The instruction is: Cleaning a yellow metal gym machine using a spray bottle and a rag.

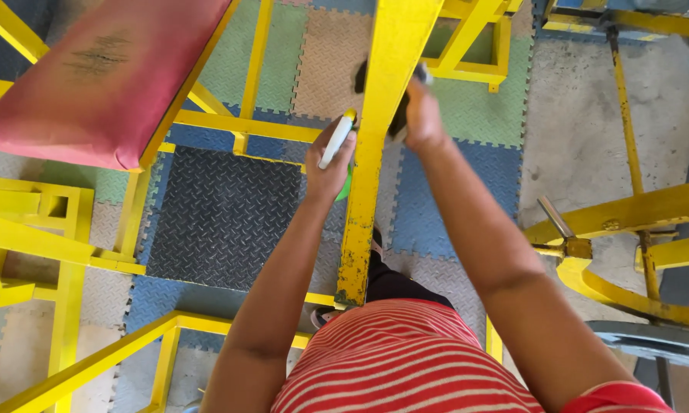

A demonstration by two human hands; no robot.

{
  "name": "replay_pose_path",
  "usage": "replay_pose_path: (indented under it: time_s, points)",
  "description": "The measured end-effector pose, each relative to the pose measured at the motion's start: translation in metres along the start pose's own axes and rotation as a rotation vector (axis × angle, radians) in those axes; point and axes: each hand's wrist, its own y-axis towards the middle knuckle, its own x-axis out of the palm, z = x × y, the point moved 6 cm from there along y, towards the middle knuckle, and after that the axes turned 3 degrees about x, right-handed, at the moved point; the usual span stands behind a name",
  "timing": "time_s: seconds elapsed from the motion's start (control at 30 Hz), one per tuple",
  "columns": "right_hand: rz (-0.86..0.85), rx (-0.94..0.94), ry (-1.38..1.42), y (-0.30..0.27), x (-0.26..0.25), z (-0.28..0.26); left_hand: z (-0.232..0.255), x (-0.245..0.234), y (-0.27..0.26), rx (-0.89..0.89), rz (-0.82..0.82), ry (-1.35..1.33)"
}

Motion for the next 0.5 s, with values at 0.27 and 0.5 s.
replay_pose_path:
  time_s: [0.27, 0.5]
  points:
    - [-0.325, -0.064, -0.098, 0.023, 0.053, -0.099, 0.057, 0.010, 0.039, 0.151, -0.008, 0.132]
    - [-0.083, -0.134, -0.270, 0.067, -0.035, -0.022, 0.047, 0.013, 0.043, 0.197, -0.045, 0.069]
